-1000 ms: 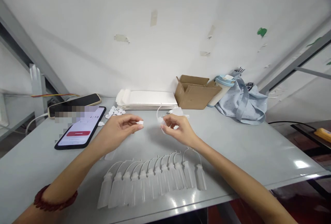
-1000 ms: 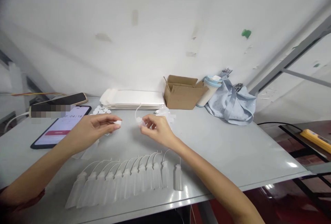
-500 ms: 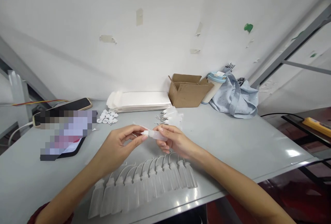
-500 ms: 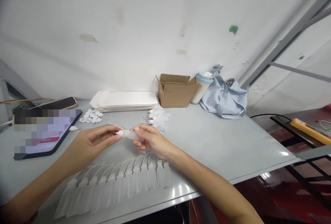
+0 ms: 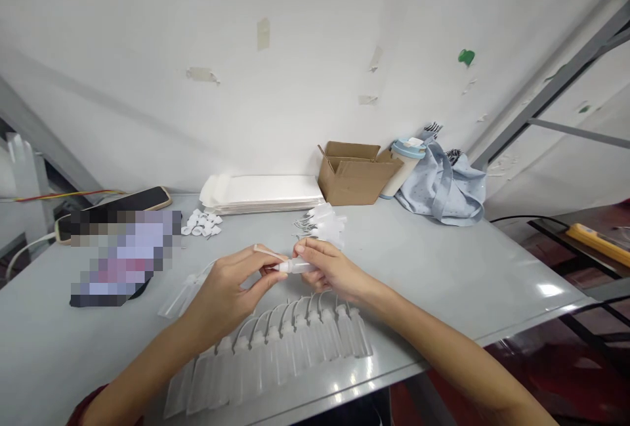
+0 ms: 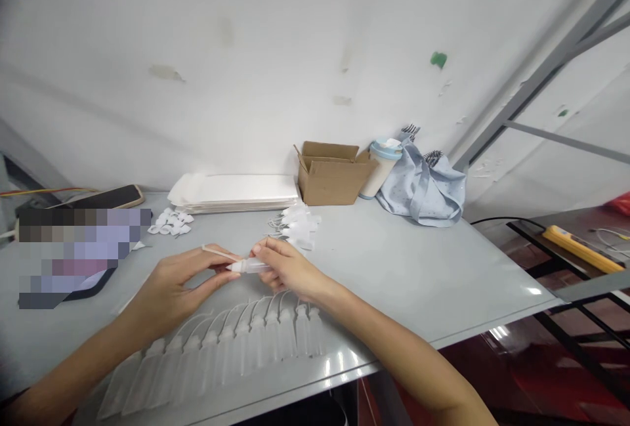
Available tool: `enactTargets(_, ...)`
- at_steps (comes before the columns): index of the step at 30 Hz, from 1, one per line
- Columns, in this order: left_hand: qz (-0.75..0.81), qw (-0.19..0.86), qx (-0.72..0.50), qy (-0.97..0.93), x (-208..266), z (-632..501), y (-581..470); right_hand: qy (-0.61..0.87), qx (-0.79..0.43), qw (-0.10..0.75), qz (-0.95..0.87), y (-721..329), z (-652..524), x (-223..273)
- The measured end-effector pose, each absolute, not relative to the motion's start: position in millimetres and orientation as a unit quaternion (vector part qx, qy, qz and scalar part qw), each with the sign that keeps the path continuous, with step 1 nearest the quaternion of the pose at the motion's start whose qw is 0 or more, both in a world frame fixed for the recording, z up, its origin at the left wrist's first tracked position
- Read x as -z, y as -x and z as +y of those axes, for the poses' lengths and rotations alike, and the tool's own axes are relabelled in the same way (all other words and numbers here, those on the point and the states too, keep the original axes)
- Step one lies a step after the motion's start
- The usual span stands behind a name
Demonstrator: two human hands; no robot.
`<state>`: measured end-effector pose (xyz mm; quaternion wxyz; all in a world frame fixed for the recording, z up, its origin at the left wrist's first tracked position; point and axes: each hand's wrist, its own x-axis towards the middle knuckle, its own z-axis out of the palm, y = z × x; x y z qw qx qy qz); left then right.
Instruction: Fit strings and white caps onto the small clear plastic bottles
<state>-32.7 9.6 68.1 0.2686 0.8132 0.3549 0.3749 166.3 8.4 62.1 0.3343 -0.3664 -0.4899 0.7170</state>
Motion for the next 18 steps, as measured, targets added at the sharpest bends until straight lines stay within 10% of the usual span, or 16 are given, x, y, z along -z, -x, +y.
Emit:
enactTargets(6,0.409,0.371,-0.297,-0.779,-73.3,5.9,29.9,0.347,-0.720,0.353,-0.486,-164.4,5.6,-65.3)
enactTargets(18,0.335,0.252,-0.349,-0.838,-64.8,5.1,28.3,0.357,-0.724,0.334,-0.486,-163.6,4.7,-66.4)
